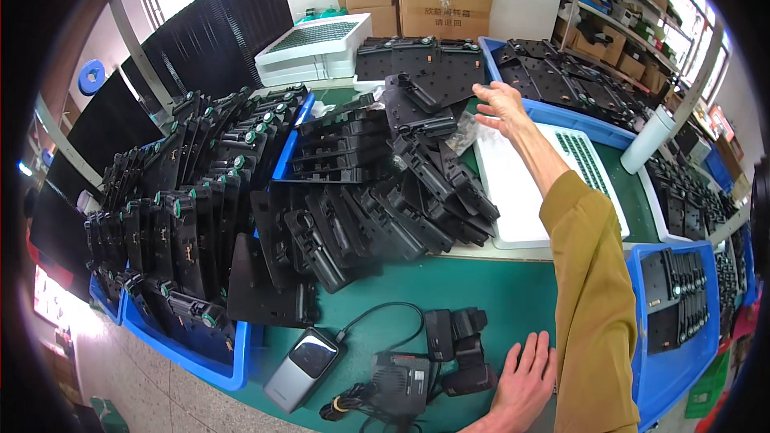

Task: The person picks up a black plastic base and places it on the table to install a green circular component from a white tray and a small metal contact from a pile. Once assembled, the person places the unit into a blue tray and repeats the process with another base.

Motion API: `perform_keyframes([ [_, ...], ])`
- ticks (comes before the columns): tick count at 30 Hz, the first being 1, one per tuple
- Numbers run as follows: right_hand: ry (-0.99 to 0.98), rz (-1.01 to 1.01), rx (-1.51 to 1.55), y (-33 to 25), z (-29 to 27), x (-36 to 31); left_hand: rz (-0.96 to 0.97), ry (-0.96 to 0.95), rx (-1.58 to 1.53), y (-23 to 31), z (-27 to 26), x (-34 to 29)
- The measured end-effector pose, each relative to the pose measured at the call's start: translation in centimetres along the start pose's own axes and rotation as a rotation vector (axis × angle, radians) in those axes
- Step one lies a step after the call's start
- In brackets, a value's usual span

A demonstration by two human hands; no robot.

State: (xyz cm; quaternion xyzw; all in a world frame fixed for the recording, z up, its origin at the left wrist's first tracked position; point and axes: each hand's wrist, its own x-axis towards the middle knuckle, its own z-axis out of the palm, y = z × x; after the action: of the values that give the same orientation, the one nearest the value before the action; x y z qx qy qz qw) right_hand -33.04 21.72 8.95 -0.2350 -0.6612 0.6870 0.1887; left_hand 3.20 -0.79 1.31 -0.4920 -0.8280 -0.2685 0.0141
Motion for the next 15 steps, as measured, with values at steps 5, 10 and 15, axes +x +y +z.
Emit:
perform_keyframes([
  [5,0.066,-0.002,0.074,0.2,1.3,2.9,-0.055,0.049,-0.238,0.4,-1.0,0.0],
  [10,0.115,-0.03,0.172,0.9,1.9,3.6,-0.051,0.04,-0.214,0.2,-0.5,0.0],
  [15,0.017,0.031,0.258,1.2,2.9,2.4,-0.053,0.029,-0.217,0.1,-0.4,0.0],
])
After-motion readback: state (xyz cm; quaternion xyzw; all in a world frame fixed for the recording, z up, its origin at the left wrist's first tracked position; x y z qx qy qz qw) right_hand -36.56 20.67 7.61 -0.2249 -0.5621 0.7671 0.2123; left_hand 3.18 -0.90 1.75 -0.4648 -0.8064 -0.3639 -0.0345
